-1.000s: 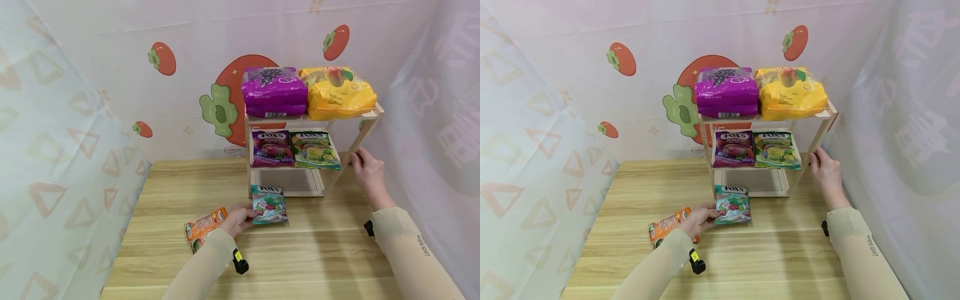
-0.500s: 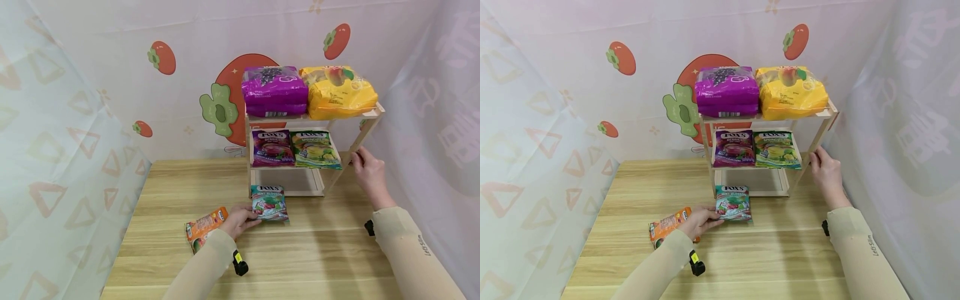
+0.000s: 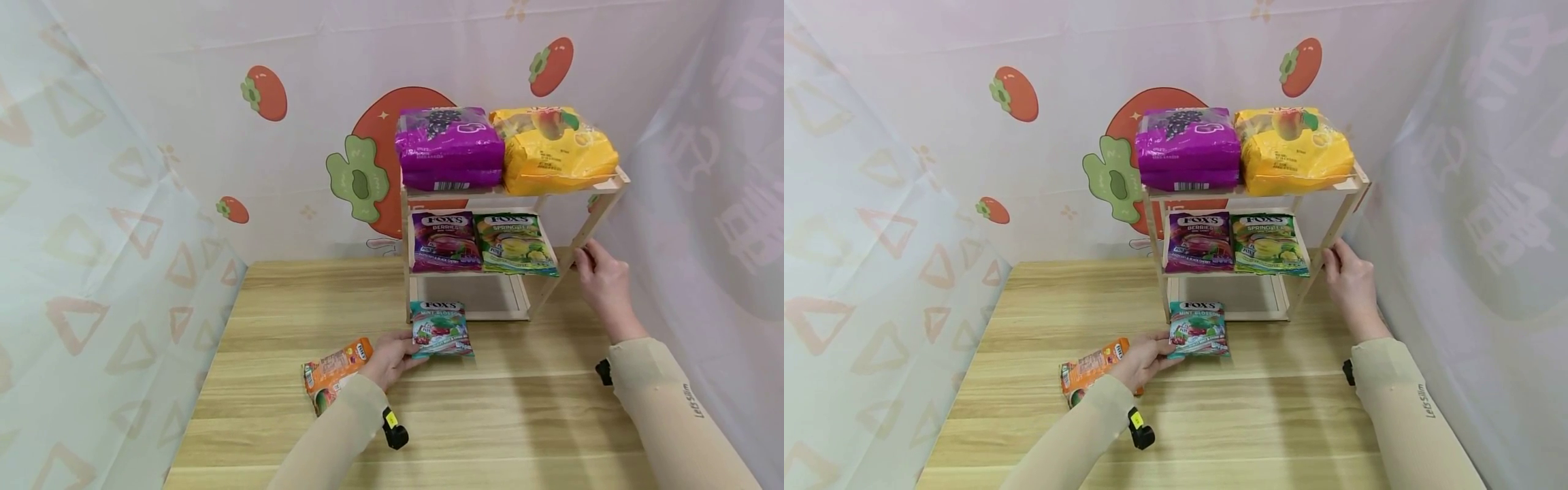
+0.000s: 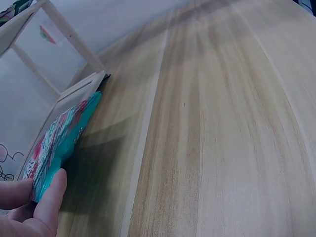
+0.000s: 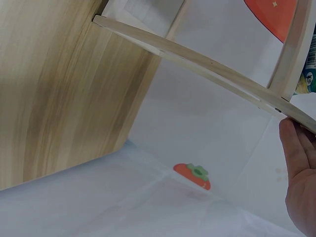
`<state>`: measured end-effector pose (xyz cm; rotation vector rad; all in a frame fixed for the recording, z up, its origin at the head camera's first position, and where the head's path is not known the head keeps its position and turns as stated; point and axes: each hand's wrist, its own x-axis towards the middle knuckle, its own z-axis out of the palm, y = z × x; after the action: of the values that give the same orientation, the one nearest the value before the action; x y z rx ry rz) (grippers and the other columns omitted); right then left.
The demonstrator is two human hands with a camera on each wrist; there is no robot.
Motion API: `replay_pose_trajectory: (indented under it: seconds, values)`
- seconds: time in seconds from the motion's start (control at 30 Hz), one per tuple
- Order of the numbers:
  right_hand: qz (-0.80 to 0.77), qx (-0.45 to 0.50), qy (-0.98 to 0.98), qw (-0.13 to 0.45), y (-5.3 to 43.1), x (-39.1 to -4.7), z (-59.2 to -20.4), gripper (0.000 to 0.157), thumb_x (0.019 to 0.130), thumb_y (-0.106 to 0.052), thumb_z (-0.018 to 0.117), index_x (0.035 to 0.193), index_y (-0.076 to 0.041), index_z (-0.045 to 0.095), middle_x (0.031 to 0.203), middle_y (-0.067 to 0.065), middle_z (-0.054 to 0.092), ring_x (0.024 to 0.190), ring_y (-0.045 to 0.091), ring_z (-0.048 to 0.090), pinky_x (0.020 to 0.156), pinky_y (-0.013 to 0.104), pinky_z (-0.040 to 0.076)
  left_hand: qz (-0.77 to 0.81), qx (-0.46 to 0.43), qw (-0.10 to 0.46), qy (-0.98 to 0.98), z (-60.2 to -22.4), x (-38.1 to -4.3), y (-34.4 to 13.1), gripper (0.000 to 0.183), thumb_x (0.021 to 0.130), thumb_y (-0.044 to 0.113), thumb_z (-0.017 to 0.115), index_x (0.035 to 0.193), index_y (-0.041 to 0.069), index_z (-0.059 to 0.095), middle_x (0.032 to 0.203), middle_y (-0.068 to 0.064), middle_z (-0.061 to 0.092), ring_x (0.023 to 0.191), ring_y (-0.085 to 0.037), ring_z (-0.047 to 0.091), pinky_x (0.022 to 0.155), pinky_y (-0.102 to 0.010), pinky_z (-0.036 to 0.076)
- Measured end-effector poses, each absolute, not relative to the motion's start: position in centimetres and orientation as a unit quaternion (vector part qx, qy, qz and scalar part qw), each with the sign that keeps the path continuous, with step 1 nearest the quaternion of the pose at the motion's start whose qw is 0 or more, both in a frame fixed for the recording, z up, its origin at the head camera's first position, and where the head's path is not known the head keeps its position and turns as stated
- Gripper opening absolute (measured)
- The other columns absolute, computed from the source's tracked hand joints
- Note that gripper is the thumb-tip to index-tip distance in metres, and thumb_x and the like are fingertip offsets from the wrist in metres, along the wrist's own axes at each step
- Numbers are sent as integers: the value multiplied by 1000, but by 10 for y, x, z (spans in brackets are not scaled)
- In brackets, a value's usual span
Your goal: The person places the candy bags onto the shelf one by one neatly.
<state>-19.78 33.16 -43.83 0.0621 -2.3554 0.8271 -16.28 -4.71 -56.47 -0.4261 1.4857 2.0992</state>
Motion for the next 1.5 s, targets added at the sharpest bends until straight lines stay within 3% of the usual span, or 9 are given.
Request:
replay_pose_trajectory:
  seconds: [0.33, 0.57, 0.7, 0.97, 1.5]
  values:
    - [314, 18, -898, 309, 332, -198, -438, 15, 104, -10, 60, 105, 4, 66, 89, 26, 73, 71, -31, 36, 60, 1, 30, 792, -173, 250, 530, -564, -169, -42, 48, 102, -7, 52, 148, -9, 42, 141, -29, 54, 122, -34, 63, 101, -43, 54]
    - [314, 19, -897, 310, 332, -198, -437, 16, 104, -10, 60, 106, 4, 66, 90, 27, 73, 73, -32, 36, 62, -1, 30, 785, -151, 270, 537, -563, -168, -38, 61, 93, -18, 55, 150, -10, 38, 145, -30, 51, 127, -37, 58, 106, -49, 50]
    - [313, 23, -896, 315, 332, -198, -437, 15, 103, -9, 61, 104, 5, 65, 89, 27, 73, 73, -33, 36, 62, -1, 30, 757, -126, 283, 575, -563, -167, -39, 61, 90, -19, 57, 148, -11, 42, 138, -30, 57, 117, -35, 64, 100, -49, 54]
    - [311, 26, -896, 317, 332, -198, -437, 15, 103, -8, 60, 106, 5, 66, 90, 27, 73, 75, -34, 35, 63, -2, 29, 717, -129, 279, 625, -565, -166, -39, 44, 90, -13, 68, 132, -14, 57, 117, -25, 68, 92, -27, 72, 88, -42, 61]
    - [316, 29, -893, 318, 331, -198, -438, 15, 103, -8, 60, 106, 5, 65, 90, 28, 73, 75, -34, 36, 63, -1, 30, 774, -172, 242, 560, -569, -170, -36, 48, 95, -12, 61, 141, -16, 48, 133, -31, 60, 108, -30, 70, 92, -34, 59]
